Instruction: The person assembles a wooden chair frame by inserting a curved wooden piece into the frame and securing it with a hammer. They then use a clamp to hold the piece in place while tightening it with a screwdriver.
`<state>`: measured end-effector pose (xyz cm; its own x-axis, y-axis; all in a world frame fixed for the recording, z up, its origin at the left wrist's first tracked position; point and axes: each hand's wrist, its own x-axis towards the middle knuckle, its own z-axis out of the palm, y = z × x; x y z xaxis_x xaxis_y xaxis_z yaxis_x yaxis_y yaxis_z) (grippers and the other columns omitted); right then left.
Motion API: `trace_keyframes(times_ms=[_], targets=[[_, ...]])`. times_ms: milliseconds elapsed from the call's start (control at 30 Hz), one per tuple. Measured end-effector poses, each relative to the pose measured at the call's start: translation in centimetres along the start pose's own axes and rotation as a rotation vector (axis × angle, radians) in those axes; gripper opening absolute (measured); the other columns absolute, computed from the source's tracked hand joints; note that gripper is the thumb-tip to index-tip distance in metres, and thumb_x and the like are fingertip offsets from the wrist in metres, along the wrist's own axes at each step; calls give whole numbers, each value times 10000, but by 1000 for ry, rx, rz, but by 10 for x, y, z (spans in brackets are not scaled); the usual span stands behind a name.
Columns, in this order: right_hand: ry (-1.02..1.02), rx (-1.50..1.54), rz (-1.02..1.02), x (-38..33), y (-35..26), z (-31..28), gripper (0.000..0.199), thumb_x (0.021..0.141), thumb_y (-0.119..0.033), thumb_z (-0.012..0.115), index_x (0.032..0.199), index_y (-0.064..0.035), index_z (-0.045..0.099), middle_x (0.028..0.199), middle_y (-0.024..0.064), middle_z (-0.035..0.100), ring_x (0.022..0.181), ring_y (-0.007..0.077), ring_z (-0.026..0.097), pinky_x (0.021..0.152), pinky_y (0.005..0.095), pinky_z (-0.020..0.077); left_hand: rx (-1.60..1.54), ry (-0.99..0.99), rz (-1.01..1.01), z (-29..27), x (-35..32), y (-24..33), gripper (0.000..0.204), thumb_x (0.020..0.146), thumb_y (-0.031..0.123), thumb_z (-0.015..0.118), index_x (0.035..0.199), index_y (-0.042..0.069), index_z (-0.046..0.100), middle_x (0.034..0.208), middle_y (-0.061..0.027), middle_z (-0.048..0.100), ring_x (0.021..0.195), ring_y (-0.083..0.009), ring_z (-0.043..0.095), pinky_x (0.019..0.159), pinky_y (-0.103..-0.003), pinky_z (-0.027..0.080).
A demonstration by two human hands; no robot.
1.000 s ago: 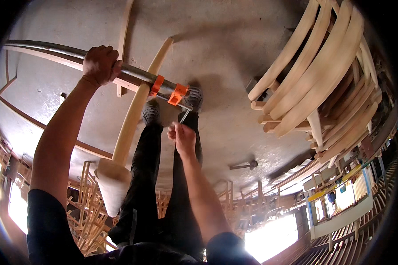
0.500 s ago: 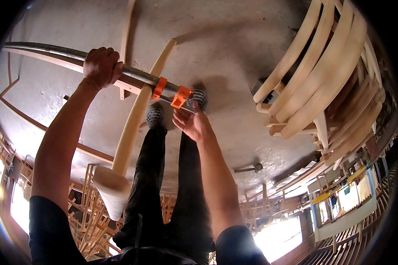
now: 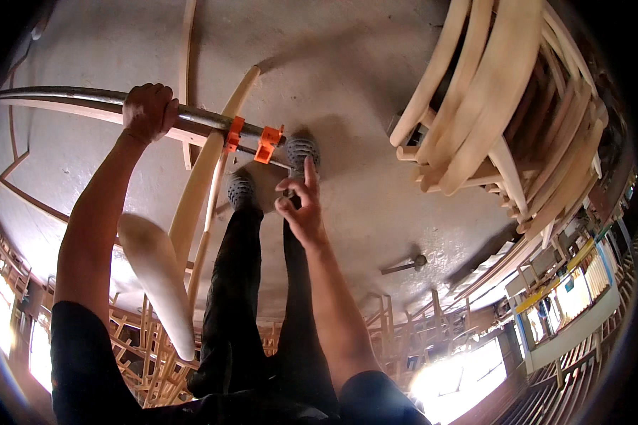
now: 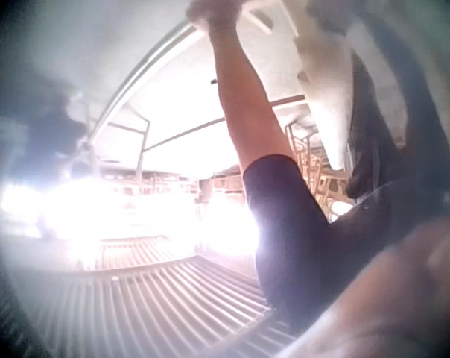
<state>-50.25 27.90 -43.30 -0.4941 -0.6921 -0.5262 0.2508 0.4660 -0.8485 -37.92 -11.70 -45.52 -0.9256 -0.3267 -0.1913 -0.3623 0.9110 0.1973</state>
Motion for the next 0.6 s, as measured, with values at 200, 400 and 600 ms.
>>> trace_keyframes(times_ms=[200, 400, 600], targets=[[45, 386, 921, 44, -14, 19, 1083, 904, -858, 176, 1596, -26, 196, 1459, 206, 541, 1542, 257, 123, 1205, 504, 197, 173, -384, -191, -5, 22, 7, 535, 1033, 388, 406, 704, 125, 736, 766, -132, 718, 725, -329, 698, 729, -471, 555], [-43, 694, 455, 94, 19, 4, 334, 908, -164, 671, 1216, -52, 610, 1264, 147, 594, 1202, 306, 553, 1002, 476, 497, 59, -391, 42, 1, 17, -14, 434, 959, 419, 496, 750, 104, 708, 767, -112, 715, 755, -346, 697, 698, -513, 527], [145, 479, -8, 82, -88, -33, 217, 867, 55, 581, 1064, 1, 653, 1059, 85, 665, 928, 164, 639, 858, 345, 548, 38, -398, -190, -147, 65, 20, 629, 1040, 467, 349, 662, 115, 709, 703, -125, 685, 692, -339, 668, 680, -484, 541]])
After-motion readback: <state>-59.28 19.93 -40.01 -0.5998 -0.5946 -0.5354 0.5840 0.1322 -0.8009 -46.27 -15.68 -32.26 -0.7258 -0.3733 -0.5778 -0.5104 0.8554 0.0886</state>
